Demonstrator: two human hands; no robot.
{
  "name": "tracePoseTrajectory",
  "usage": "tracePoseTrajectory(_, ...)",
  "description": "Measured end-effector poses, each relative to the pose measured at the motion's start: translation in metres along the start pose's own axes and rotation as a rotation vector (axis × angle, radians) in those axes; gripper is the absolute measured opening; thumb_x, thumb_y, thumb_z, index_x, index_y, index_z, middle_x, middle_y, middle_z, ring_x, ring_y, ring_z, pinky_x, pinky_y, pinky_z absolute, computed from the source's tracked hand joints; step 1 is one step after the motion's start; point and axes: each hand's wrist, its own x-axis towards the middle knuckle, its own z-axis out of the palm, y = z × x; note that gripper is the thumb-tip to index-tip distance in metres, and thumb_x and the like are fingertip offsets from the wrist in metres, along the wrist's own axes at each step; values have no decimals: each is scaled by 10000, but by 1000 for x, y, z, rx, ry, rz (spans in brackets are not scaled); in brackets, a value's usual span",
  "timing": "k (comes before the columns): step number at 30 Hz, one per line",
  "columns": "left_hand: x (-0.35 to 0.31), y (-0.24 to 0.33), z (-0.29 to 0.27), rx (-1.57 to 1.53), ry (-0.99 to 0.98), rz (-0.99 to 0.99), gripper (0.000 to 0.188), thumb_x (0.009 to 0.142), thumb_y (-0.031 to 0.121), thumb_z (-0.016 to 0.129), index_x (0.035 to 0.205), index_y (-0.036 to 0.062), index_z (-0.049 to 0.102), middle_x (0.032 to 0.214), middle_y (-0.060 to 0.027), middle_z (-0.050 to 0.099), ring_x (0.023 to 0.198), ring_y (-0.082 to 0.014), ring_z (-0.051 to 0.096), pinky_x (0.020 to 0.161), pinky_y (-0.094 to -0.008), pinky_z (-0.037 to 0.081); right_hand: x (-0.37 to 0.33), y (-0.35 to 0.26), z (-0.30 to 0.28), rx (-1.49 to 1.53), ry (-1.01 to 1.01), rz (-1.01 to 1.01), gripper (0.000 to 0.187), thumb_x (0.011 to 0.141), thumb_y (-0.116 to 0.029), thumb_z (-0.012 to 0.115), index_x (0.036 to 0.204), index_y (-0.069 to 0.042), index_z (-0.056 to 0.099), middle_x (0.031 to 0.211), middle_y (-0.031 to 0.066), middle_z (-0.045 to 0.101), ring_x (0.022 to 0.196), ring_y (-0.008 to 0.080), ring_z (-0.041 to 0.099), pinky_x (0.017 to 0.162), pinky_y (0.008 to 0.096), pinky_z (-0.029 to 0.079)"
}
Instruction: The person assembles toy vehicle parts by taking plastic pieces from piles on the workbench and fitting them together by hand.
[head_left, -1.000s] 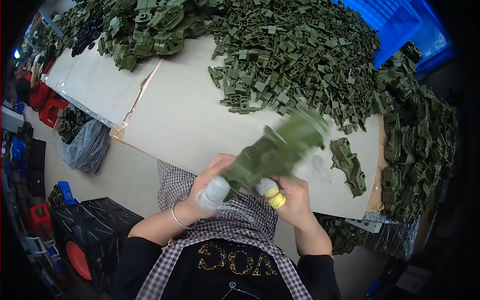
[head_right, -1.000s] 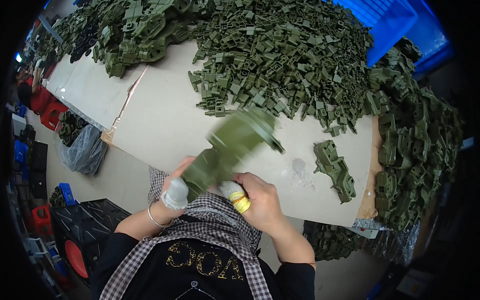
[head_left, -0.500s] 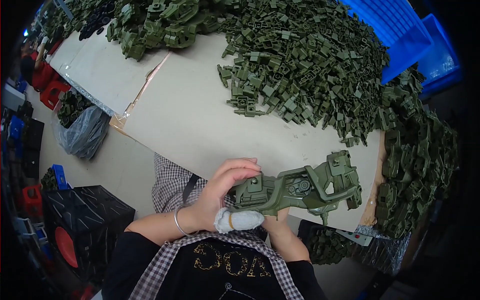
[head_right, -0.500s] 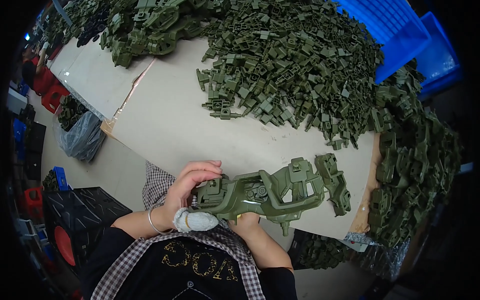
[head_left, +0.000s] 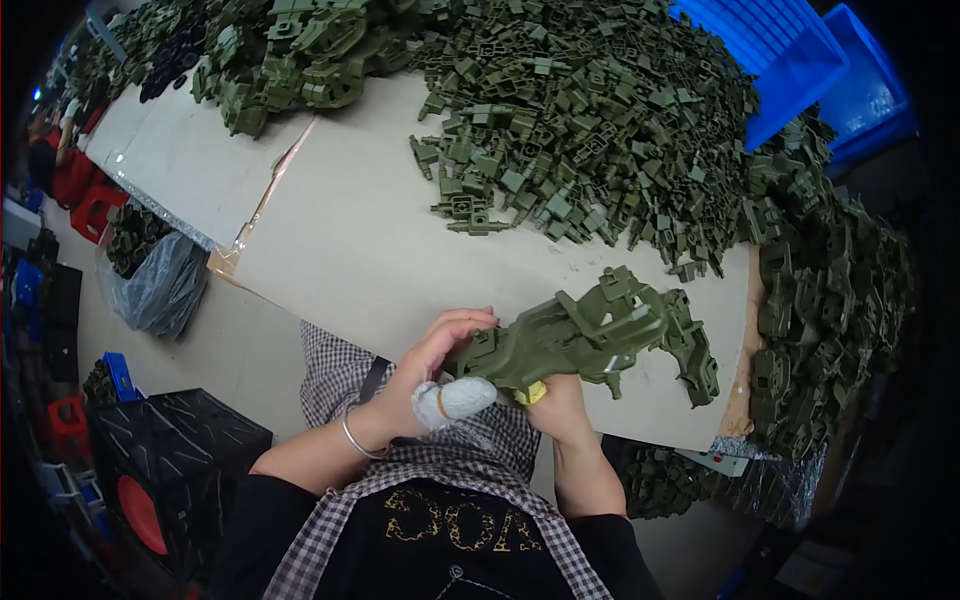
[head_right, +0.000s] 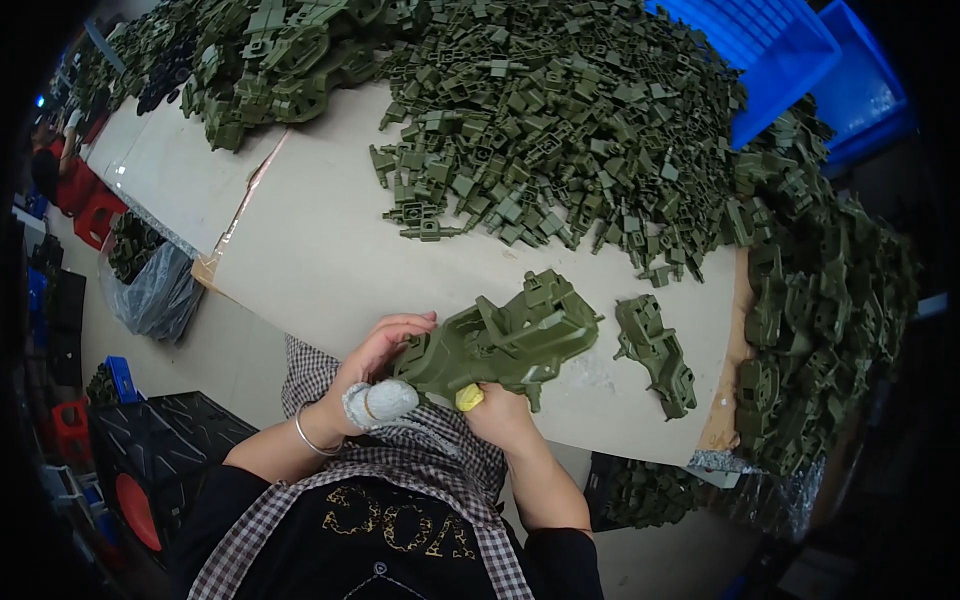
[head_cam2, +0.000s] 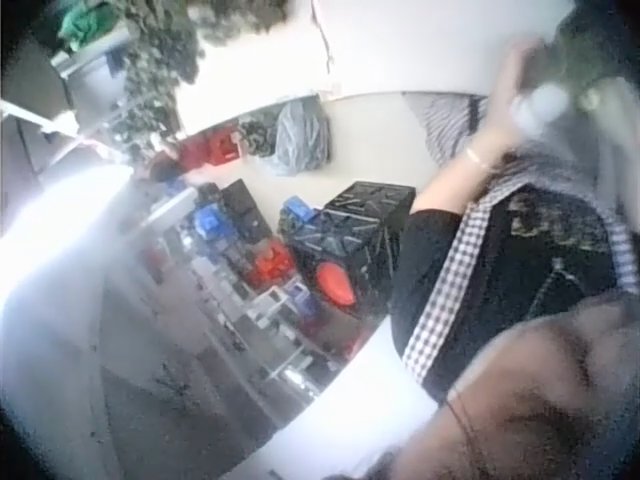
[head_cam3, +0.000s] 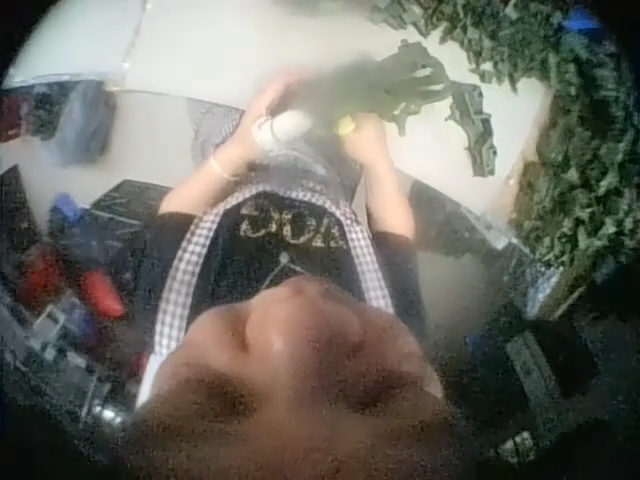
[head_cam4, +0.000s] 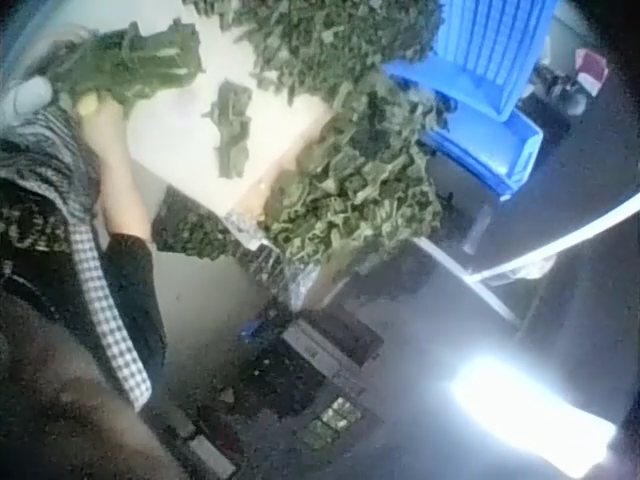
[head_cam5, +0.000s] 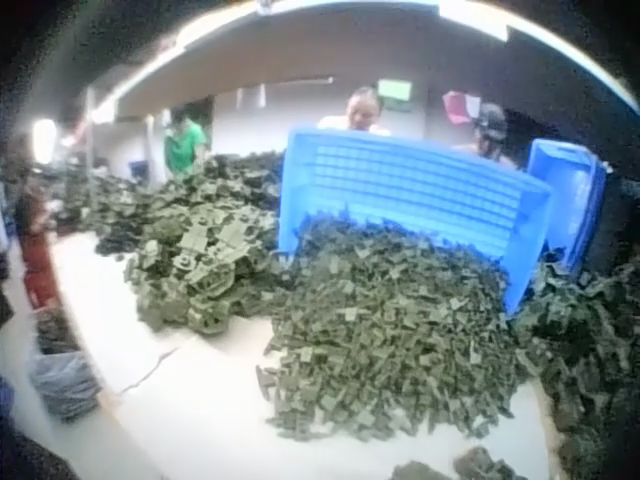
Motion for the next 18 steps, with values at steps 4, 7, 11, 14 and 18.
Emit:
tracePoseTrajectory(4,10,13,-14,-679,10,-277,677,825,250,609,1348,22,243,1317,-178,364,1213,-259,398,971,-363,374,8,-29,-19,-435,-269,-37,314,764,-161,613,1053,-44,578,934,147,617,819,344,594,765,386,469)
tracePoseTrajectory(7,11,-2,-23,-570,-199,-349,688,867,322,543,1373,37,175,1274,-204,409,1116,-283,491,932,-385,411,4,-56,-14,-443,-353,-47,354,757,-200,633,1041,-4,553,908,155,597,811,335,594,764,392,469)
tracePoseTrajectory(11,8,-4,-18,-712,-52,-301,660,892,480,400,1351,36,237,1206,-209,467,1005,-300,555,864,-420,461,-20,-60,-72,-438,-238,-205,537,735,-215,673,1183,-12,458,1116,169,507,1018,333,499,888,386,407)
tracePoseTrajectory(14,6,6,-22,-734,32,-245,842,824,689,249,1318,9,304,1212,-196,464,993,-293,553,855,-449,465,-42,-63,-148,-983,335,-179,636,703,-214,711,1227,0,420,1193,173,462,1125,349,411,946,385,362)
tracePoseTrajectory(18,21,13,-19,-743,248,-199,936,746,761,310,1252,-24,381,1169,-167,500,991,-272,547,873,-439,458,-56,-36,-168,-1164,400,80,620,700,-190,710,1209,31,433,1134,175,472,1058,333,430,903,380,380)
